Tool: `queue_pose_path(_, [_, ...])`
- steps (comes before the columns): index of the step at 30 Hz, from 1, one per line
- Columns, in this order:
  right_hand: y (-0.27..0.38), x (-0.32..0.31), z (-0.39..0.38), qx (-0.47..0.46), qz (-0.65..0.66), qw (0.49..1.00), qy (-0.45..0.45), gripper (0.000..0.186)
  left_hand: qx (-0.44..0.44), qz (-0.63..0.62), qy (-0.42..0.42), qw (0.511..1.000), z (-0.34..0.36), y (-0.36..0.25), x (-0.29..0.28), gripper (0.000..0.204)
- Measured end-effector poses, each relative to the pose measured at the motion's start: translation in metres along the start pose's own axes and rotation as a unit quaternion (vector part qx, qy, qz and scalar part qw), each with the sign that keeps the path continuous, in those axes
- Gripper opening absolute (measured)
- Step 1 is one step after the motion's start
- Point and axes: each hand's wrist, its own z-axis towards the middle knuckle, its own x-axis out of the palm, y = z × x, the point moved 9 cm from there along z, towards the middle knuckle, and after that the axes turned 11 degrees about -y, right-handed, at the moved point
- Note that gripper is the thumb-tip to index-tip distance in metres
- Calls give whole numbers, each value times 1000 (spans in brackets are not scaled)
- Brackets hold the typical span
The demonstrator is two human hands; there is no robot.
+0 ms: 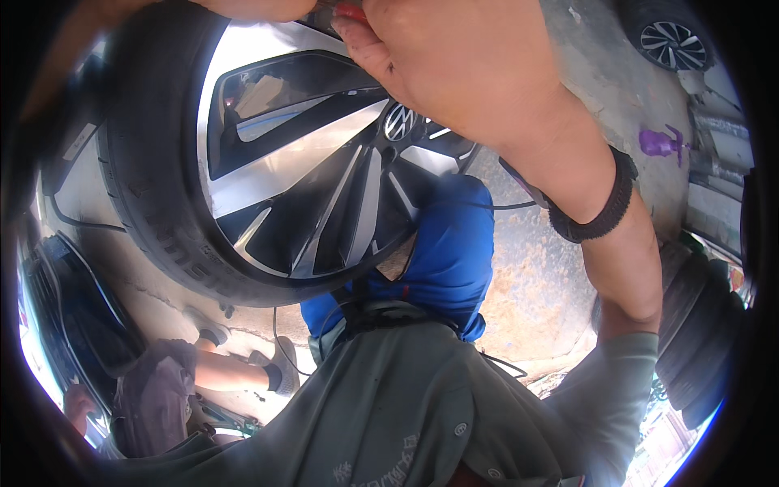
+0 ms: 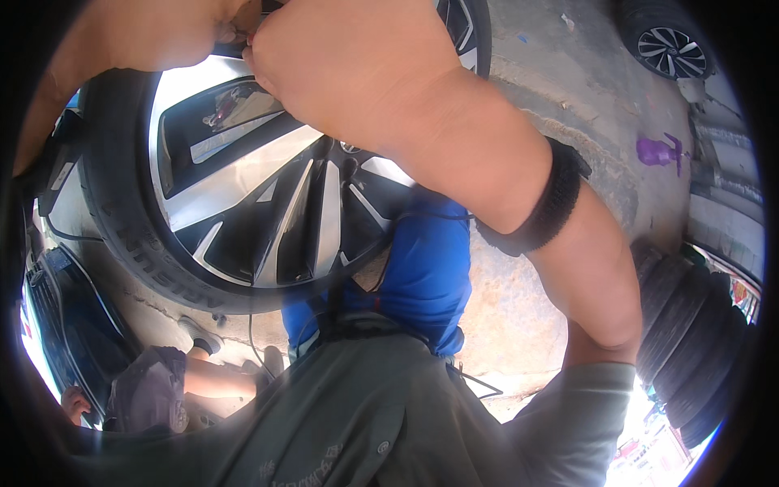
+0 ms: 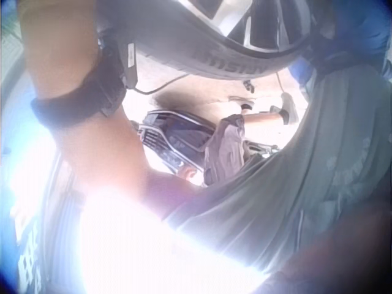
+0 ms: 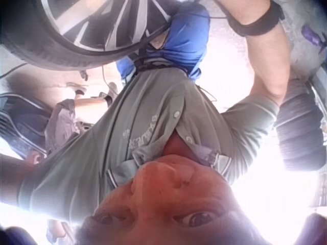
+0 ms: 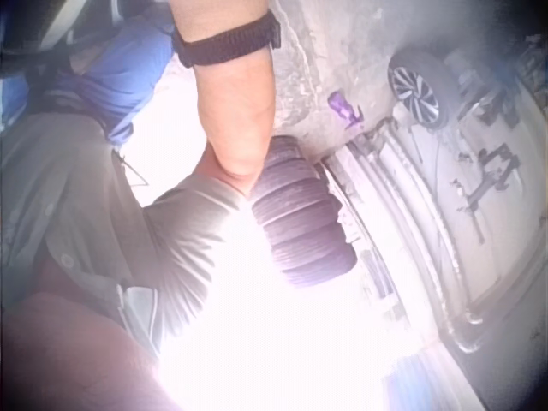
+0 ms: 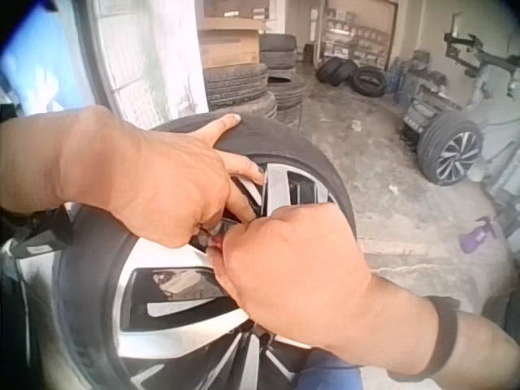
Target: The person applies a patch and uses a roller tool on the interior and exterior of a tire before mounting it onto a tire changing machine to bead the tire.
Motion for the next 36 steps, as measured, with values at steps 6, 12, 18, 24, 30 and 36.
queue_pose_path(6, [5,-14,5,6,-14,999,-40,31,20,22,-40,999,-7,16,16,32])
queue_pose_path(12, [-19,51,-27,508,569,640,95,33,-1,-75,48,996,1,9,-7,30])
queue_pose_path(18, [-25,38,-3,345,401,845,75,35,-7,-104,-58,993,-7,7,-8,31])
queue_pose_path(24, [-21,30,-9,350,246,886,178,35,-36,-76,-23,996,-3,9,-12,24])
queue_pose_path(30, [-14,21,1,267,151,947,99,33,6,-58,-6,998,-7,7,-2,21])
queue_pose_path(36, [-6,3,8,166,107,980,39,39,5,-44,-13,999,-8,4,-2,18])
